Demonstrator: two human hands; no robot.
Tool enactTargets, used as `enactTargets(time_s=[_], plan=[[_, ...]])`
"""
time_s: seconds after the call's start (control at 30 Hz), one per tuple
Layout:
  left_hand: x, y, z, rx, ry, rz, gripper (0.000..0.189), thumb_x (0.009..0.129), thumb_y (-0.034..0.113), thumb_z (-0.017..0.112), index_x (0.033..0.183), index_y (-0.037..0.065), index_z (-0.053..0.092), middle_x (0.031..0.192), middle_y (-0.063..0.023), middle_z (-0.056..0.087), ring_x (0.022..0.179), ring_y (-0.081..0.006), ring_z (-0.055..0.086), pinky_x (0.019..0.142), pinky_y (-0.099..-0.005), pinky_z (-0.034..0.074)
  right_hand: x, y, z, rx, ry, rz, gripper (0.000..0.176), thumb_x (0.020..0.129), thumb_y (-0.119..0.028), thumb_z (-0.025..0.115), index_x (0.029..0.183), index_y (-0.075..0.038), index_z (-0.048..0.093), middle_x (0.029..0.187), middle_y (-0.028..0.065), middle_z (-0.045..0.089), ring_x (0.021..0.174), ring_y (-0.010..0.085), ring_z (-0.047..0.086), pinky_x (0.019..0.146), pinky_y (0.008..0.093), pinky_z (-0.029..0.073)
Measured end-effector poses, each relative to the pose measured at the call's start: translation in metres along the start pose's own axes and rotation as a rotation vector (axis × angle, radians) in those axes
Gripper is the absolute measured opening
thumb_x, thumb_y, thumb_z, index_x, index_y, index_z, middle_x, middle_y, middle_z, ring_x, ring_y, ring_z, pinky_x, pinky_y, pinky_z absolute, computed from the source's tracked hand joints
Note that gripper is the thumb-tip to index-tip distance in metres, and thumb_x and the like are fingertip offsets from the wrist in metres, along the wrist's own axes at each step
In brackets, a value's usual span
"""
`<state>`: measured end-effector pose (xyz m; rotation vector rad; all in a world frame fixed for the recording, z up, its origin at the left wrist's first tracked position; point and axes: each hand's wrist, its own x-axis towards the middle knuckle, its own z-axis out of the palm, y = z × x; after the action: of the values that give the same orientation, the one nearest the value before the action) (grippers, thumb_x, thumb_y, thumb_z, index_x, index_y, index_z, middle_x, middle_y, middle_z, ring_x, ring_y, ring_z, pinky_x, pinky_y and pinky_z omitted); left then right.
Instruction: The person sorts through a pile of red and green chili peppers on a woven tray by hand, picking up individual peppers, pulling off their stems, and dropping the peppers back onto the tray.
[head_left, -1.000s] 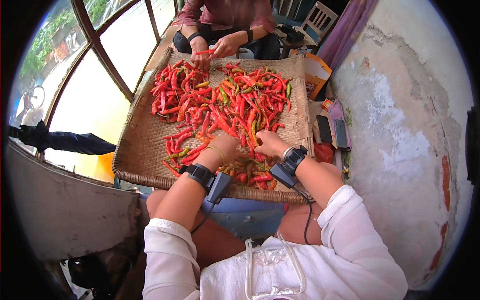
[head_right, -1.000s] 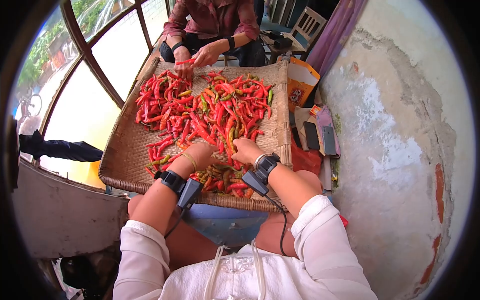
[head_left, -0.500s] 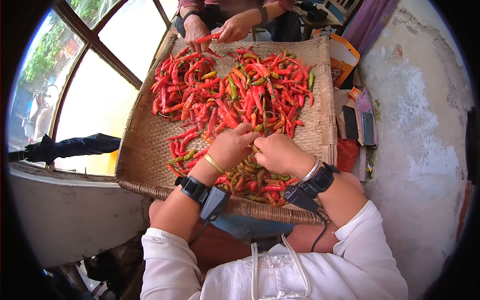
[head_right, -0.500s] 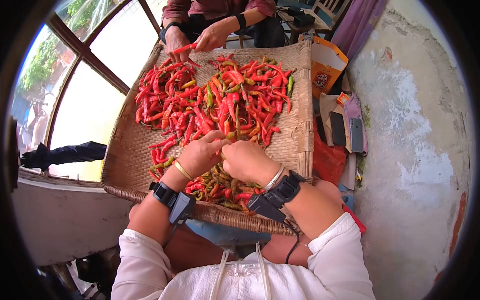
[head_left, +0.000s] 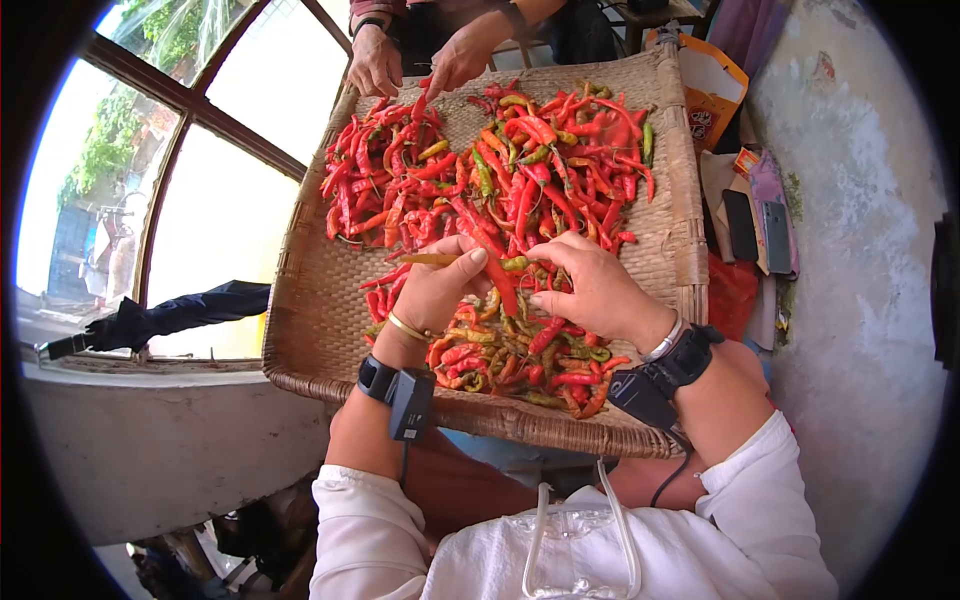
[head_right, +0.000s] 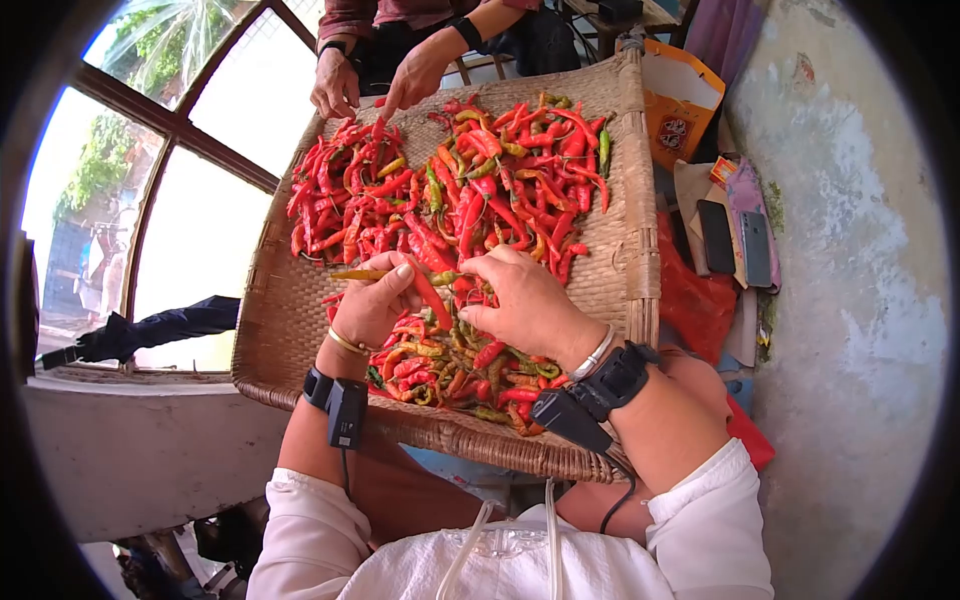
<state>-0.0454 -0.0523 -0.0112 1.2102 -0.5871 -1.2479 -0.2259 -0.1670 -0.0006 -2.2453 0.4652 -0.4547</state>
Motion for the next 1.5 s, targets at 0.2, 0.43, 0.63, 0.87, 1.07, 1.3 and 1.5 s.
enactTargets(time_s=[0.2,0.43,0.63,0.87,1.07,1.3,1.5], plan=[[0.001,-0.008,0.003,-0.141,-0.084,-0.092,0.012,0.087,0.015,0.05,0.088,0.004,0.054,0.073,-0.004,0.058,0.058,-0.0091,0.053,0.052,-0.021,0.043,0.006,-0.008,0.011,0.638,-0.219,0.361,0.029,0.081,-0.021,0.056,0.1,0.0,0.055,0.076,0.012,0.059,0.065,0.0198,0.059,0.061,0.0304,0.047],[0.0,0.008,-0.005,-0.349,0.041,0.047,0.011,0.086,0.015,0.052,0.091,0.006,0.057,0.074,-0.0001,0.055,0.057,-0.0057,0.044,0.05,-0.0172,0.038,0.004,0.002,-0.001,-0.106,-0.128,0.256,0.026,0.081,-0.024,0.048,0.072,-0.001,0.056,0.06,0.0144,0.057,0.058,0.0282,0.058,0.055,0.0397,0.045],[0.02,0.022,-0.029,-0.432,0.22,0.211,0.018,0.087,0.013,0.052,0.103,0.005,0.053,0.088,-0.0012,0.058,0.071,-0.0089,0.056,0.061,-0.0206,0.048,0.002,0.006,-0.011,-0.512,-0.335,0.282,0.026,0.075,-0.024,0.047,0.073,-0.003,0.062,0.07,0.0183,0.06,0.072,0.0338,0.06,0.067,0.0434,0.046],[0.015,0.01,-0.006,0.282,-0.047,0.018,0.036,0.086,0.014,0.052,0.121,0.006,0.046,0.101,-0.0046,0.059,0.057,-0.004,0.047,0.052,-0.0169,0.04,0.006,0.008,-0.001,-0.254,-0.352,0.157,0.03,0.078,-0.028,0.047,0.071,-0.003,0.061,0.072,0.0182,0.06,0.073,0.0337,0.059,0.066,0.0427,0.046],[0.008,-0.009,0.009,1.085,-0.467,0.034,0.025,0.081,0.022,0.06,0.096,0.002,0.061,0.076,-0.0071,0.062,0.06,-0.0112,0.053,0.058,-0.0258,0.043,0.011,-0.005,-0.013,0.197,-0.46,0.375,0.032,0.079,-0.028,0.046,0.069,-0.001,0.058,0.069,0.0177,0.059,0.07,0.0323,0.058,0.064,0.0419,0.044],[0.01,0.01,-0.011,1.135,-0.374,-0.239,0.032,0.085,0.027,0.051,0.072,-0.001,0.06,0.063,-0.0083,0.062,0.054,-0.0128,0.055,0.052,-0.0284,0.044,0.007,0.013,-0.018,-0.439,-0.143,0.234,0.028,0.08,-0.03,0.051,0.073,-0.004,0.06,0.07,0.0164,0.06,0.073,0.0325,0.059,0.067,0.0434,0.046],[0.032,0.014,-0.019,0.135,0.351,0.264,0.045,0.086,0.018,0.052,0.125,0.0,0.038,0.103,-0.0093,0.056,0.061,-0.0073,0.053,0.052,-0.0196,0.045,0.009,0.025,-0.016,-0.376,-0.263,0.208,0.021,0.077,-0.025,0.057,0.085,-0.006,0.061,0.09,0.0152,0.058,0.088,0.0303,0.056,0.075,0.0418,0.044]])
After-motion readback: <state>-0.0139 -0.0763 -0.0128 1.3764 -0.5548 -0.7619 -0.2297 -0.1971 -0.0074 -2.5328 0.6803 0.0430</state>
